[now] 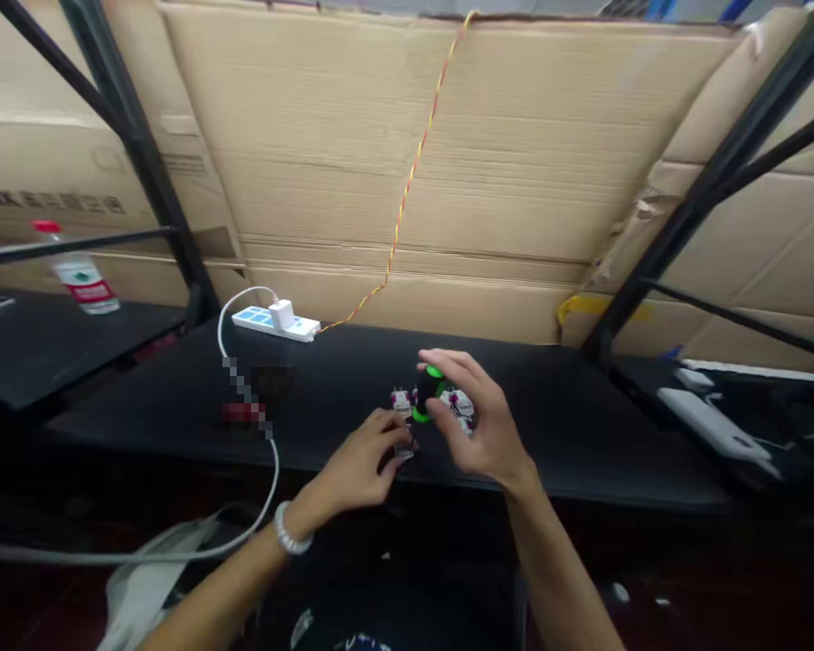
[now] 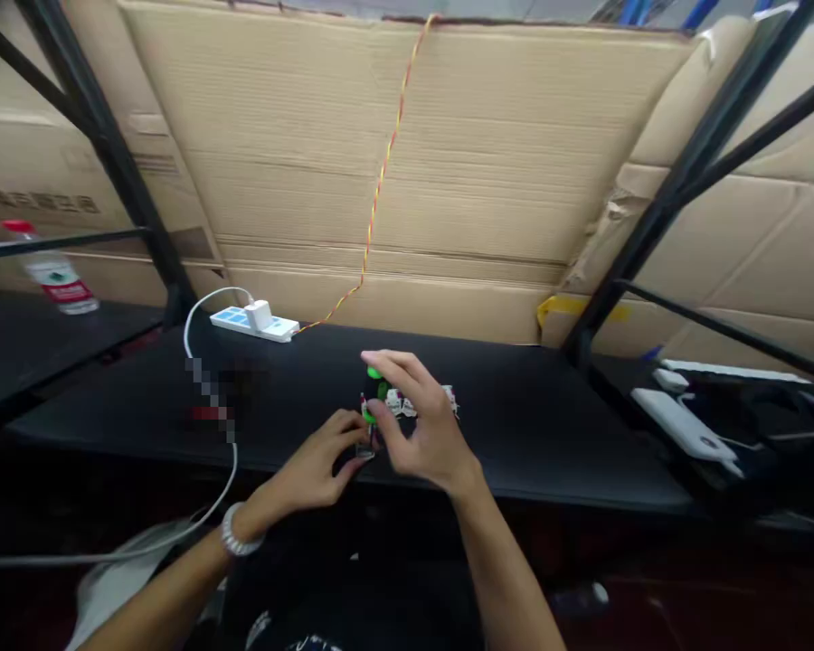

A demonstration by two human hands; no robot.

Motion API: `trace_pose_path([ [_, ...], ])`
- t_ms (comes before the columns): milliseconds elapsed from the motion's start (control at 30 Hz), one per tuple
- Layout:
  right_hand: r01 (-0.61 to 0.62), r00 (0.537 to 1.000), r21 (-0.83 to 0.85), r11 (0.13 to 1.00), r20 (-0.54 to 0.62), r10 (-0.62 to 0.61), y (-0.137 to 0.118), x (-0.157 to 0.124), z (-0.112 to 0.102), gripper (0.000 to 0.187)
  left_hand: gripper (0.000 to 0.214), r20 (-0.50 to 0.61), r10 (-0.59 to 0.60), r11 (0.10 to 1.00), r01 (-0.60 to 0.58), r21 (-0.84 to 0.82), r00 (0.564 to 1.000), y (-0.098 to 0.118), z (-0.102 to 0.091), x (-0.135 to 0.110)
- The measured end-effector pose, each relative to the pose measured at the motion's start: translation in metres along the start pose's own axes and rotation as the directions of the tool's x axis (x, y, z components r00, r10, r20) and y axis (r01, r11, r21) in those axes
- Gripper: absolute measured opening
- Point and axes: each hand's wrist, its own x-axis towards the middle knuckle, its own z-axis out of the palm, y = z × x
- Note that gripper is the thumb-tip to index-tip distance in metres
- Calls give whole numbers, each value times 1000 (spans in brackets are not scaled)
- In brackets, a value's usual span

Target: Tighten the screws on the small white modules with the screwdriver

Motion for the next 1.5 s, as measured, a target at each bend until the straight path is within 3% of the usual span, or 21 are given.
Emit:
trace_pose_path([
  [133,-26,1000,35,999,11,26,0,-1,2,49,25,3,-8,1000,8,-10,1000,0,0,0],
  [400,-5,995,-116,993,-97,-6,5,1,11,49,25,0,-13,1000,13,-24,1000,1,0,0],
  [633,-50,999,91,995,5,50,4,-1,6,43,25,8,-8,1000,9,-21,1000,2,-1,1],
  [733,-34,996,-52,998,-82,30,3,2,6,37,26,4,-10,1000,10,-18,1000,1,-1,0],
  [833,3,993,-139,990,-117,-20,3,3,8,43,27,-4,2,1000,-2,-17,1000,0,0,0],
  [1033,-28,998,67,997,-45,31,3,-2,9,38,25,3,4,1000,-4,-4,1000,1,0,0],
  [1233,12,985,-159,987,-166,-39,1,2,9,37,34,-14,-6,1000,6,17,1000,-1,1,0],
  [1400,-20,999,16,1000,-29,20,0,1,7,43,32,2,-22,1000,22,12,1000,-1,1,0],
  [1500,-40,997,-21,999,-68,39,0,2,8,34,31,-1,-14,1000,14,2,1000,0,0,0],
])
